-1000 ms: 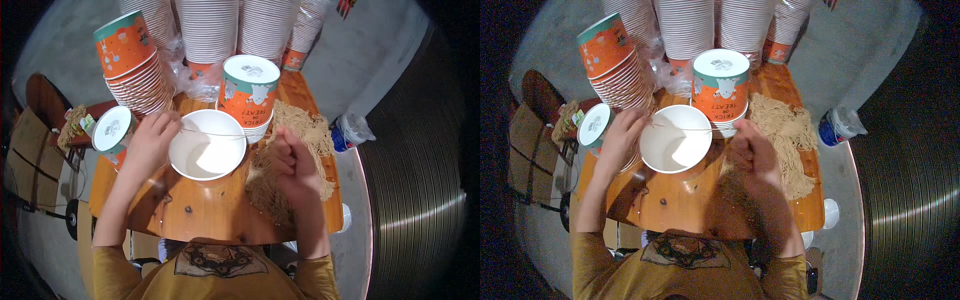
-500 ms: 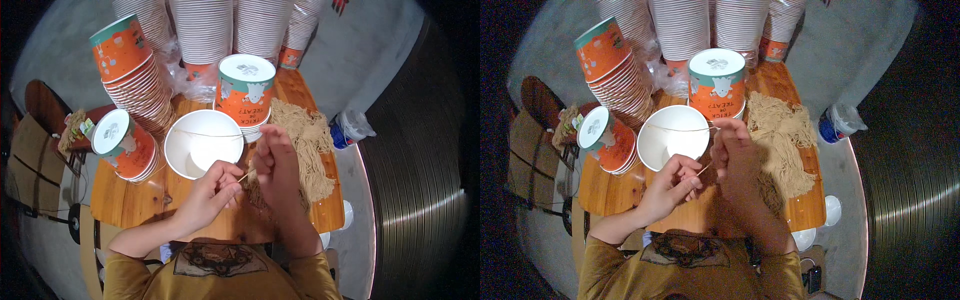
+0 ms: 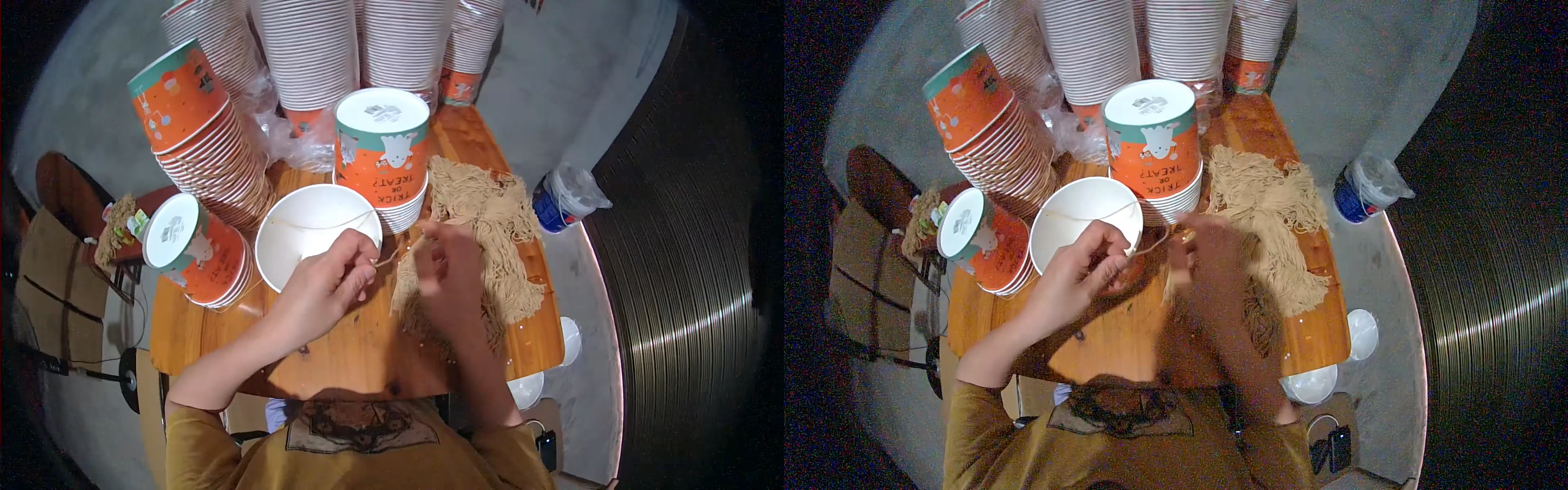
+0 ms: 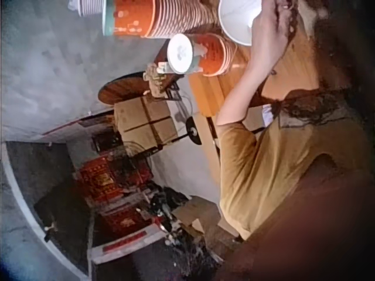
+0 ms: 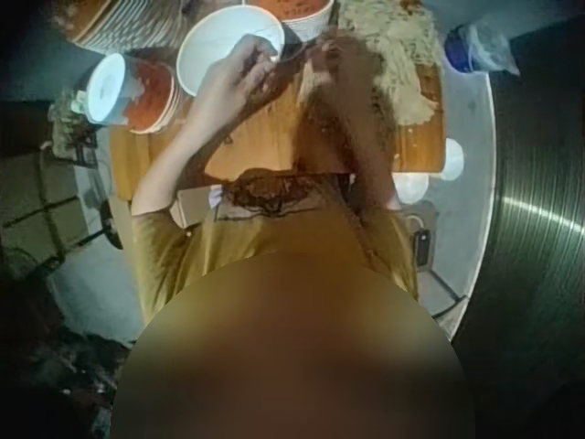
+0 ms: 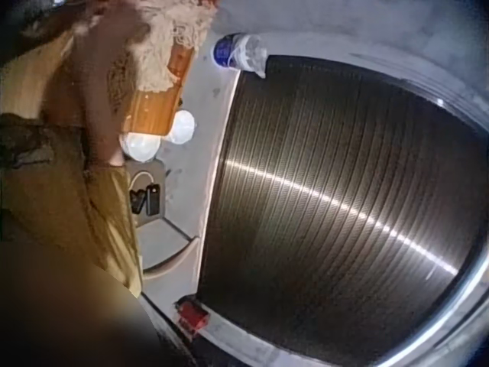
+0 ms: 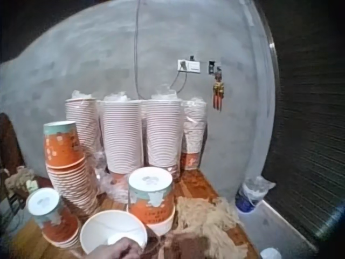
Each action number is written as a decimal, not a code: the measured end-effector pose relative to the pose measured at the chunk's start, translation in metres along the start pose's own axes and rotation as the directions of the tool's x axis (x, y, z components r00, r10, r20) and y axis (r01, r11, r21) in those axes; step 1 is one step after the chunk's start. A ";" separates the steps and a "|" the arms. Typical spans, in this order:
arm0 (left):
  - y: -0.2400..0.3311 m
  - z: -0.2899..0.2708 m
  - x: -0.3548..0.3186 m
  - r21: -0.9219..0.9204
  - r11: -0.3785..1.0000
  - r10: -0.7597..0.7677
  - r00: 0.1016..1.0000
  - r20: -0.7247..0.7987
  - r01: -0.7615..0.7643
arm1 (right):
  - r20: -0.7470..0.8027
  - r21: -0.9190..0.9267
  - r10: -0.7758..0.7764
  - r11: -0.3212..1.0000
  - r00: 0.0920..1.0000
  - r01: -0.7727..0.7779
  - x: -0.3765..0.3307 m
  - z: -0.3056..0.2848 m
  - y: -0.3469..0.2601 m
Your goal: Placing shredded brown material into paper cups and using toothpicks to organize it.
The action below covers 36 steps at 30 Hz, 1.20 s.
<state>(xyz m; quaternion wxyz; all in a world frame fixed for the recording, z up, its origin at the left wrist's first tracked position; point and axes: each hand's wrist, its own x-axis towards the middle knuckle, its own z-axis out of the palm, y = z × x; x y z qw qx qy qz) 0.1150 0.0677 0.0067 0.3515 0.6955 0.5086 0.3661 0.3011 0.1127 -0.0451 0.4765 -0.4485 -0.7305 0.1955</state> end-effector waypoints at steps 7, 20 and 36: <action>0.008 0.003 0.006 -0.094 0.994 -0.048 0.997 0.059 0.053 | 0.252 0.614 0.019 0.769 0.967 -0.176 -0.018 0.018 -0.009; 0.003 -0.004 0.002 0.000 1.000 0.012 1.000 0.022 -0.012 | -0.009 0.241 -0.027 0.970 1.000 0.028 -0.021 0.013 -0.010; -0.006 -0.012 0.002 0.270 0.957 -0.130 0.988 0.087 0.102 | -0.133 0.069 -0.087 0.993 0.987 0.097 -0.025 0.033 0.000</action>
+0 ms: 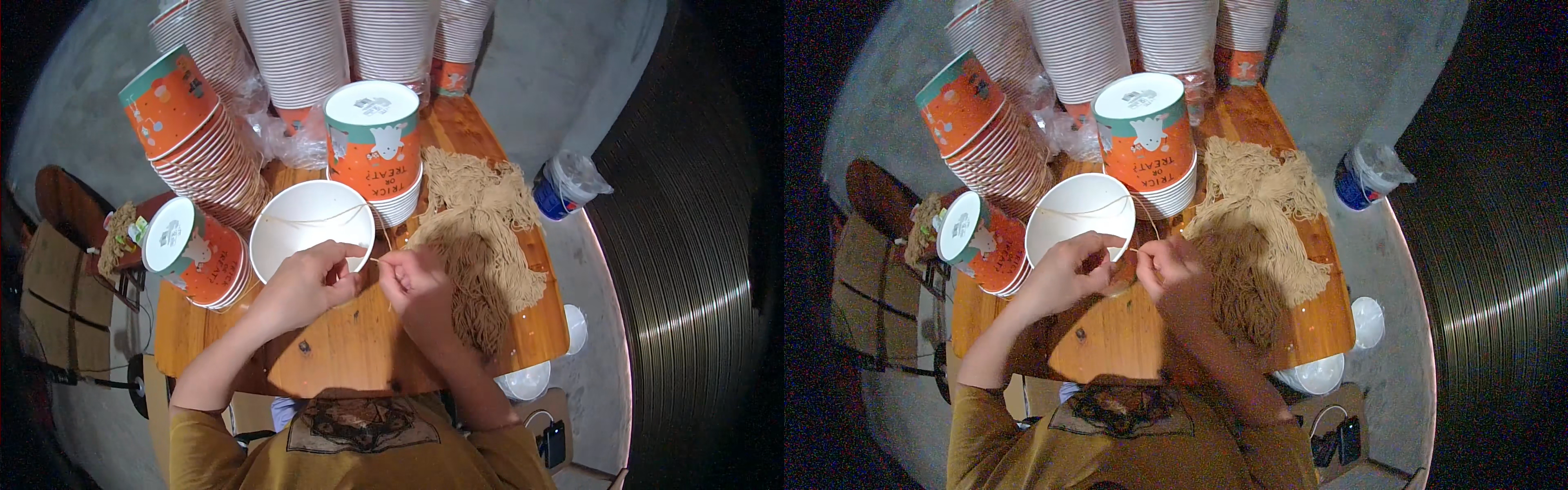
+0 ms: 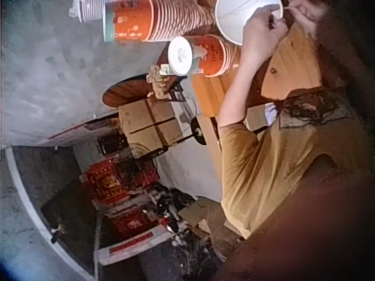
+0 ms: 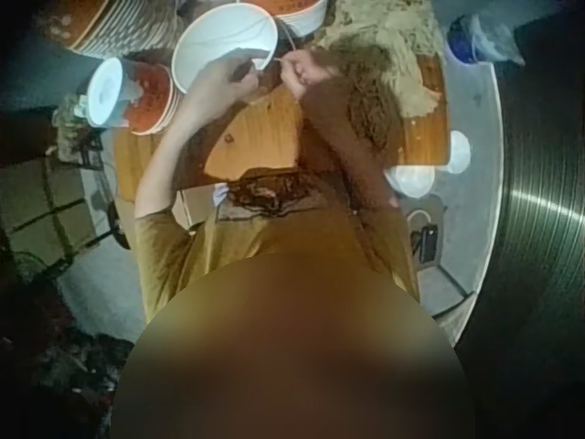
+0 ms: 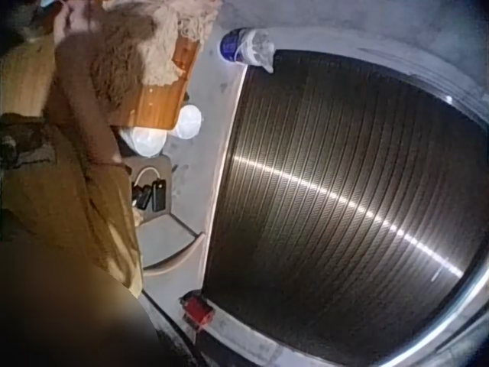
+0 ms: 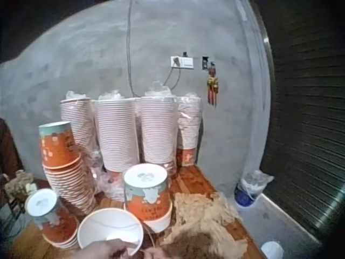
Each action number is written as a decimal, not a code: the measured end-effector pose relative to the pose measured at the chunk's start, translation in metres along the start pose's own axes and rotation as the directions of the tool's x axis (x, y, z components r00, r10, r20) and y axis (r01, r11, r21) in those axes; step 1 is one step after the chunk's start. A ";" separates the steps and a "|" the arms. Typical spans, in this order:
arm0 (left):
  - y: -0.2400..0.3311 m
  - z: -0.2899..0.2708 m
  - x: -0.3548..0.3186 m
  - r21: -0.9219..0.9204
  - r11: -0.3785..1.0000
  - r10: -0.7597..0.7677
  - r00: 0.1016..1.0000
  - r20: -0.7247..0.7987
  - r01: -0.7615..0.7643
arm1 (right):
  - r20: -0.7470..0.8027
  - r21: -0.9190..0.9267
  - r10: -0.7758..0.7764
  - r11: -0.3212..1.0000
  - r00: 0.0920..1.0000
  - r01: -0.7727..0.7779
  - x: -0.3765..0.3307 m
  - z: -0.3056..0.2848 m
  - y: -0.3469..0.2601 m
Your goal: Placing shredded brown material into paper cups and using toothpicks to organize it.
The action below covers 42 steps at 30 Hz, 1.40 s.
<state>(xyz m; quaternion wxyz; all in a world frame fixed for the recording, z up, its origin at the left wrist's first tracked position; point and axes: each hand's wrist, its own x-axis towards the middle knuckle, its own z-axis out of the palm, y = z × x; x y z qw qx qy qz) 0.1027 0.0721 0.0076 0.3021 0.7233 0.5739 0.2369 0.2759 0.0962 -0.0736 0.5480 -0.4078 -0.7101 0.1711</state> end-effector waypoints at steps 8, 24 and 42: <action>-0.008 0.002 0.003 -0.123 0.989 -0.075 0.996 0.052 0.081 | 0.027 -0.008 -0.029 1.000 0.999 0.029 0.001 0.005 -0.001; -0.007 0.000 0.004 -0.162 0.981 -0.091 0.992 0.083 0.103 | 0.027 -0.019 -0.087 0.996 0.996 0.087 0.009 0.007 -0.003; 0.006 0.006 -0.002 0.341 0.834 0.496 0.860 -0.120 -0.434 | 0.124 0.186 0.142 0.969 0.982 -0.164 0.005 -0.013 -0.010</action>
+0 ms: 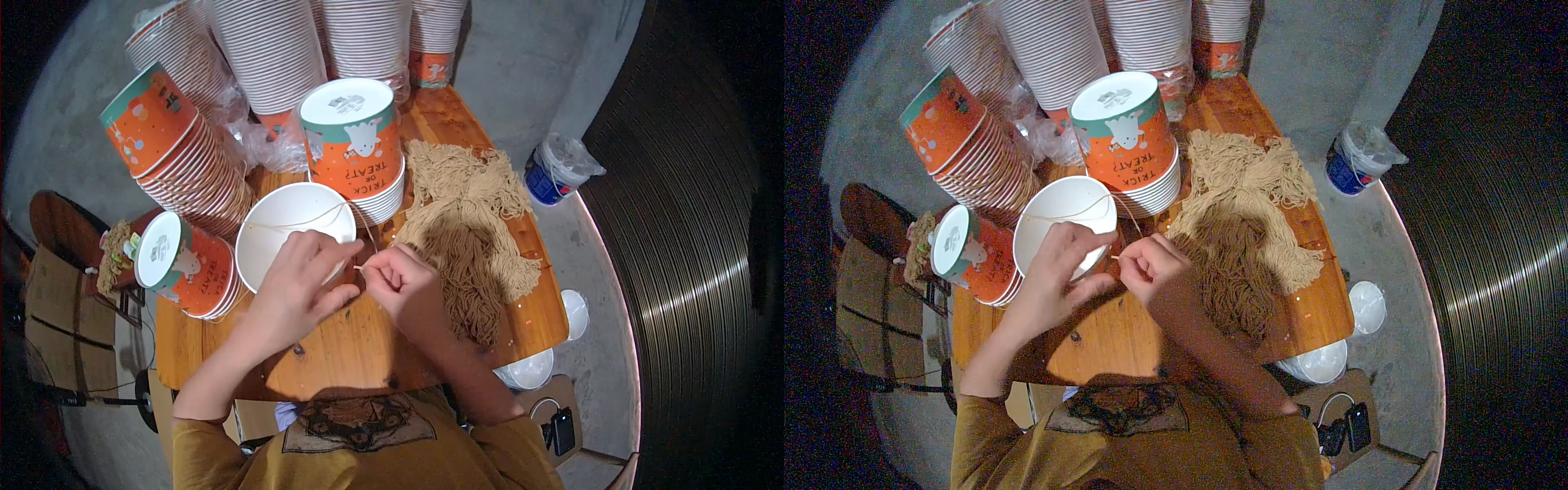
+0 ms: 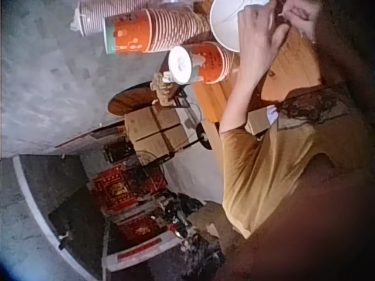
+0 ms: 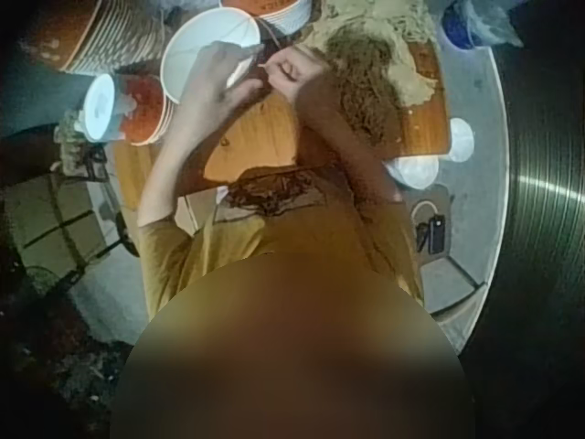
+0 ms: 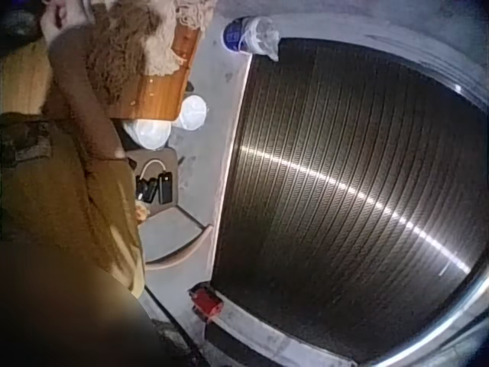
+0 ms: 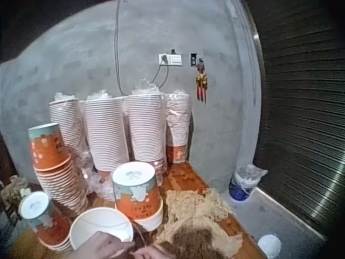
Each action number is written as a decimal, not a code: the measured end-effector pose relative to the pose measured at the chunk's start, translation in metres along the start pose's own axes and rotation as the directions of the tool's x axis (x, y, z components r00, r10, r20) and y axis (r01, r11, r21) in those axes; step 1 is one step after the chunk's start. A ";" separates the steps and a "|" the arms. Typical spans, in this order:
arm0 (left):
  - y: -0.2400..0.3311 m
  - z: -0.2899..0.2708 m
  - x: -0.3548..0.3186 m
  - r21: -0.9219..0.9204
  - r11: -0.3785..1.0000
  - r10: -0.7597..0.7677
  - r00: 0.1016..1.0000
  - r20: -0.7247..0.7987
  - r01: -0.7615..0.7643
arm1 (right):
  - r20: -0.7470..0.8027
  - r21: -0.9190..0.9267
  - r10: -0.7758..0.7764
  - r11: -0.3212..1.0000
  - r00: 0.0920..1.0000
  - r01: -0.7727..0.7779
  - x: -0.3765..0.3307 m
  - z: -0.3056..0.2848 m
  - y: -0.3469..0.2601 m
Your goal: Placing shredded brown material into paper cups and using toothpicks to organize it.
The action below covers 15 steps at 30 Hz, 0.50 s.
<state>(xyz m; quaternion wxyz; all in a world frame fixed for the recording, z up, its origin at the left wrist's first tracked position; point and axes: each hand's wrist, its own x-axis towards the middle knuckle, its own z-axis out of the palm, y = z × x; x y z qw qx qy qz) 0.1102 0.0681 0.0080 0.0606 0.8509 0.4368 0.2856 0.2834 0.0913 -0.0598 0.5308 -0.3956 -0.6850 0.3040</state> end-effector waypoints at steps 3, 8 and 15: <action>0.002 0.003 0.002 0.105 0.990 0.094 0.995 -0.020 -0.092 | 0.049 0.073 0.065 0.995 0.997 -0.068 -0.002 -0.004 -0.008; -0.002 0.006 0.001 0.152 0.978 0.136 0.990 0.038 -0.140 | 0.170 0.171 0.228 0.951 0.959 -0.256 -0.005 -0.007 -0.010; -0.001 0.010 0.001 0.397 0.882 0.245 0.966 0.078 -0.255 | 0.305 0.342 0.306 0.848 0.902 -0.404 -0.004 -0.008 -0.002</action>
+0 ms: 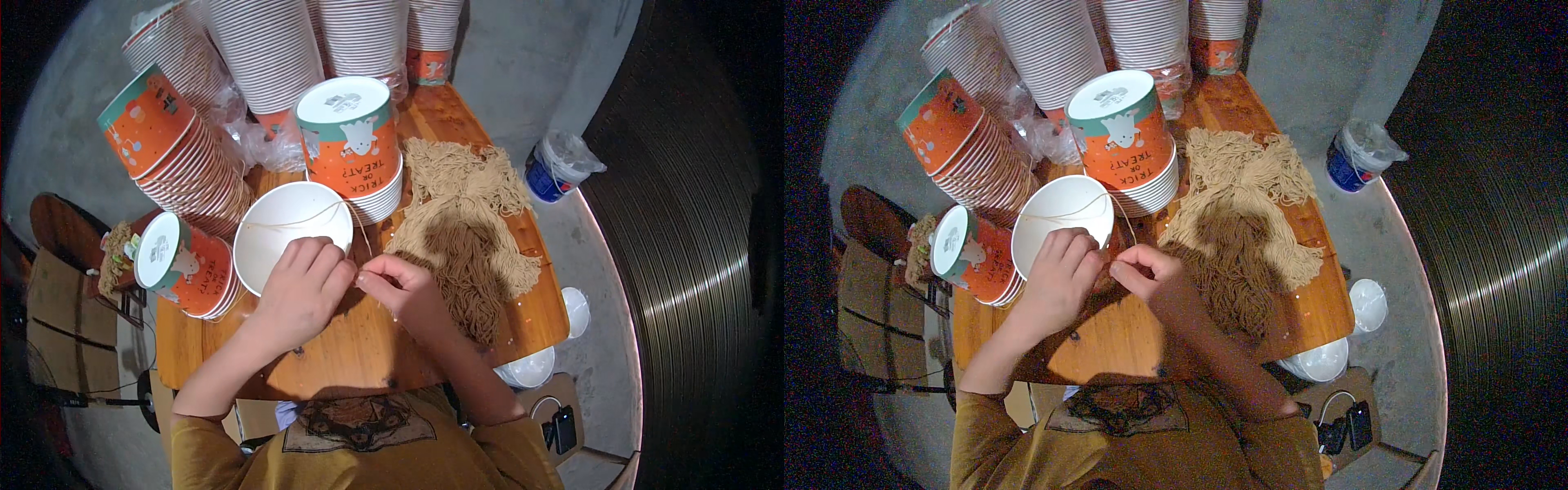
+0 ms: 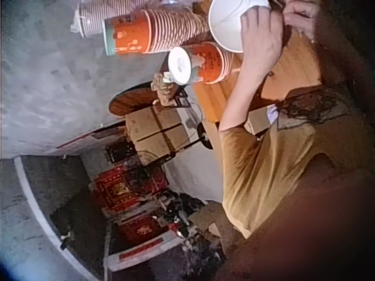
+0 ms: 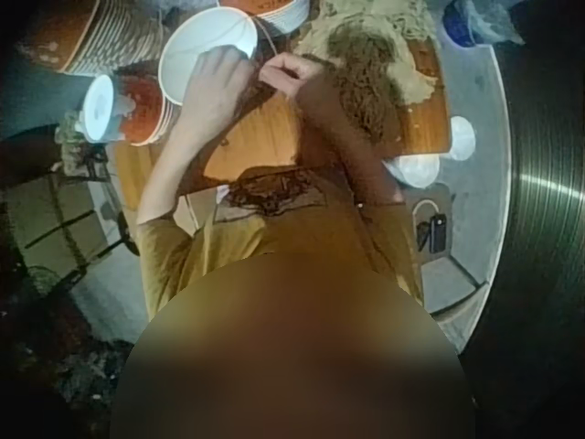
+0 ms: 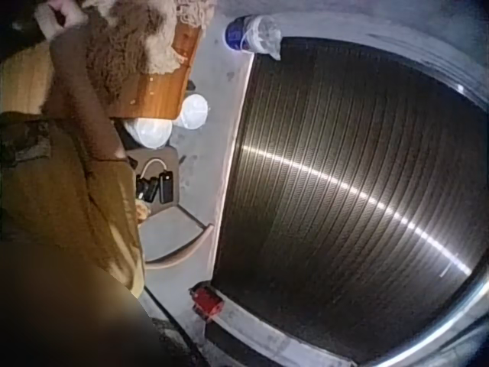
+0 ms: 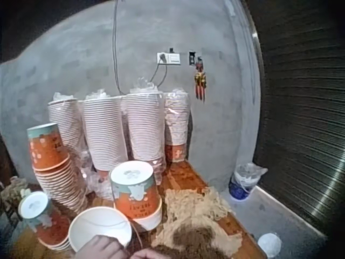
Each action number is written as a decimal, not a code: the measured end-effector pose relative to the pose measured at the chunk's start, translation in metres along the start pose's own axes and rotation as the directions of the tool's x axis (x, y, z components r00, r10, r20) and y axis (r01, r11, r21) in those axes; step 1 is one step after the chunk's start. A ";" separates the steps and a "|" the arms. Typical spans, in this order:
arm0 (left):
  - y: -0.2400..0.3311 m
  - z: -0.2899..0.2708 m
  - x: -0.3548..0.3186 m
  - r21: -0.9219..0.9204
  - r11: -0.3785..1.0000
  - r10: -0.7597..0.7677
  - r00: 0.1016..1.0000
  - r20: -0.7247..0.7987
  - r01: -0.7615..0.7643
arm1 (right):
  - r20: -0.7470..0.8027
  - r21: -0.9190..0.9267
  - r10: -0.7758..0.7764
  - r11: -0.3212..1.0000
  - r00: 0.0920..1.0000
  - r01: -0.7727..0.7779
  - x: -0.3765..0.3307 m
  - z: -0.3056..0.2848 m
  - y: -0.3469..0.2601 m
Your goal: Placing shredded brown material into paper cups and using toothpicks to organize it.
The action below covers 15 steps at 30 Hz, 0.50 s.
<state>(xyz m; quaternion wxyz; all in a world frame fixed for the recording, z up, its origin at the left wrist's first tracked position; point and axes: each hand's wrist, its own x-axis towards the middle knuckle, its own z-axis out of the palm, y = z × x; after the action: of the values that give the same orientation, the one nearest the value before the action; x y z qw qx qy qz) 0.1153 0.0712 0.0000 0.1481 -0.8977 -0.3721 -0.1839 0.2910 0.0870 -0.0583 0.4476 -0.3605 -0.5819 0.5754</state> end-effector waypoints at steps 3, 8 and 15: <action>0.001 0.002 0.000 0.018 1.000 0.021 1.000 -0.018 -0.020 | 0.010 0.032 -0.016 0.999 1.000 0.015 0.002 -0.001 0.002; 0.005 0.002 -0.001 -0.158 0.983 -0.095 0.995 -0.034 0.089 | 0.011 0.060 -0.018 0.998 1.000 0.017 0.003 0.000 0.002; 0.001 -0.001 -0.001 -0.535 0.722 -0.426 0.891 0.156 0.439 | -0.035 0.171 -0.057 0.983 0.998 0.062 0.011 0.004 0.017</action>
<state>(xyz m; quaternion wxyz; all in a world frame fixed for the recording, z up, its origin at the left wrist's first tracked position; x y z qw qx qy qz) 0.1148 0.0695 0.0000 -0.1708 -0.7915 -0.5023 -0.3034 0.2819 0.0968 -0.0735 0.5026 -0.3115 -0.5338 0.6045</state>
